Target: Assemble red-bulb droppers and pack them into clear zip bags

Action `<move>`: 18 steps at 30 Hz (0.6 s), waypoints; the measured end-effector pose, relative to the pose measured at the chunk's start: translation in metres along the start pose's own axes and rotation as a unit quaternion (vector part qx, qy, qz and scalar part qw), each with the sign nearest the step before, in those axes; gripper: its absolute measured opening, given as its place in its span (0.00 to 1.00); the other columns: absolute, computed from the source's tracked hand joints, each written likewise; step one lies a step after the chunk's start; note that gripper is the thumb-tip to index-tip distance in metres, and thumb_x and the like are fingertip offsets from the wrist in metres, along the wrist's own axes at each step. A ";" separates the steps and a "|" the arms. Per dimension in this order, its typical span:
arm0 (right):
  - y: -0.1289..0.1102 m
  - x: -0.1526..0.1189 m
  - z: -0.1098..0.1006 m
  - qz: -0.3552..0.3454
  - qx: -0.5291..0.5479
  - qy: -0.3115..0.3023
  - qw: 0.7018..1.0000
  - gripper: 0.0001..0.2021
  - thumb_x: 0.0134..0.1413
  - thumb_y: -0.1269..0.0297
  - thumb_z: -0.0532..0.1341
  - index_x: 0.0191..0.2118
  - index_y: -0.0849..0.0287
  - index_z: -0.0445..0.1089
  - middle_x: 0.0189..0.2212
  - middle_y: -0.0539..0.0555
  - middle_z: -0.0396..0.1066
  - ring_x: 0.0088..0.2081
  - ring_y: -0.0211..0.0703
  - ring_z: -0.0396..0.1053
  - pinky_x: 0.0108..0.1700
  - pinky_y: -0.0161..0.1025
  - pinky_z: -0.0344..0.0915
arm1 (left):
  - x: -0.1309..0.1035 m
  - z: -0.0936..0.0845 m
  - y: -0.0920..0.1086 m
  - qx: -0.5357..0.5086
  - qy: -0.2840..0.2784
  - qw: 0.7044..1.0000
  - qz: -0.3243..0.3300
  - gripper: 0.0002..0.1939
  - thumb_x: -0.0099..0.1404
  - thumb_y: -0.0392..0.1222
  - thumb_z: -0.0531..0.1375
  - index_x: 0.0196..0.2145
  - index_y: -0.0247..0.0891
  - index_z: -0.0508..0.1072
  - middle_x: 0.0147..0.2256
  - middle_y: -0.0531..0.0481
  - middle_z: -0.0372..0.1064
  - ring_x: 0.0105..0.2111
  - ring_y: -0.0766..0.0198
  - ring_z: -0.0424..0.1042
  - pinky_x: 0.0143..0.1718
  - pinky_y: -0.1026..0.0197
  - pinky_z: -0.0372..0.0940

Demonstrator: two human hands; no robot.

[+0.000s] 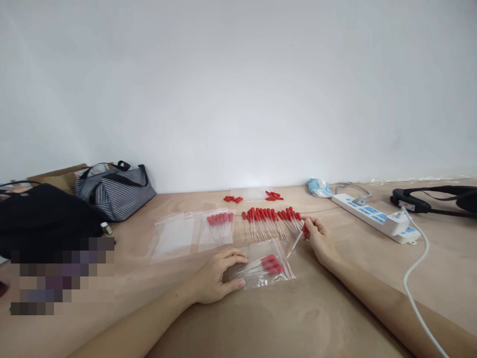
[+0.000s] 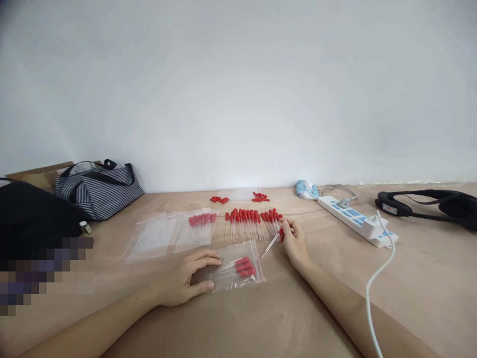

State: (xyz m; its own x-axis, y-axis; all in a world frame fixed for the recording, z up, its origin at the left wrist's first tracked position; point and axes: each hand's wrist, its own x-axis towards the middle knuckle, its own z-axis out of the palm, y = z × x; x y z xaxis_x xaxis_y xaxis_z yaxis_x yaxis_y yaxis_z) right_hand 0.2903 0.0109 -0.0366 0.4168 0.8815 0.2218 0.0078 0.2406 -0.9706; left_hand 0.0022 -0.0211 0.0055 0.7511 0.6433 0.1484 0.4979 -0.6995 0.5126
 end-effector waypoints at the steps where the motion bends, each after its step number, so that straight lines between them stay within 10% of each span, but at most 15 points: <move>1: 0.000 -0.001 0.000 0.002 0.000 0.002 1.000 0.21 0.40 0.45 0.56 0.34 0.58 0.64 0.17 0.45 0.58 0.18 0.34 0.57 0.22 0.34 0.57 | 0.000 0.000 0.000 0.001 -0.002 1.000 -0.002 0.18 0.59 0.46 0.56 0.47 0.43 0.64 0.50 0.47 0.59 0.50 0.57 0.58 0.51 0.53 0.54; 10: -0.003 -0.016 0.011 0.025 0.044 0.011 0.999 0.18 0.38 0.47 0.59 0.31 0.57 0.63 0.19 0.46 0.61 0.22 0.36 0.62 0.26 0.36 0.63 | 0.000 0.000 0.001 0.002 0.003 1.000 -0.009 0.19 0.58 0.46 0.56 0.48 0.44 0.64 0.51 0.47 0.59 0.50 0.55 0.58 0.51 0.52 0.54; 18: -0.017 -0.042 0.026 0.095 0.081 -0.128 0.984 0.20 0.33 0.53 0.65 0.32 0.59 0.61 0.23 0.47 0.66 0.21 0.33 0.64 0.24 0.33 0.63 | -0.003 0.001 0.000 0.005 0.009 1.000 -0.024 0.24 0.58 0.45 0.56 0.52 0.45 0.58 0.53 0.48 0.57 0.51 0.55 0.57 0.52 0.51 0.54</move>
State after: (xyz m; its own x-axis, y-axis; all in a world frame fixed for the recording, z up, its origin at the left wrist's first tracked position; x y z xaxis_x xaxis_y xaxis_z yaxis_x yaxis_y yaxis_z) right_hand 0.2487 -0.0200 -0.0272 0.1532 0.9854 0.0740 -0.2011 0.1044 -0.9740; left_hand 0.0005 -0.0228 0.0042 0.7185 0.6813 0.1399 0.5369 -0.6712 0.5111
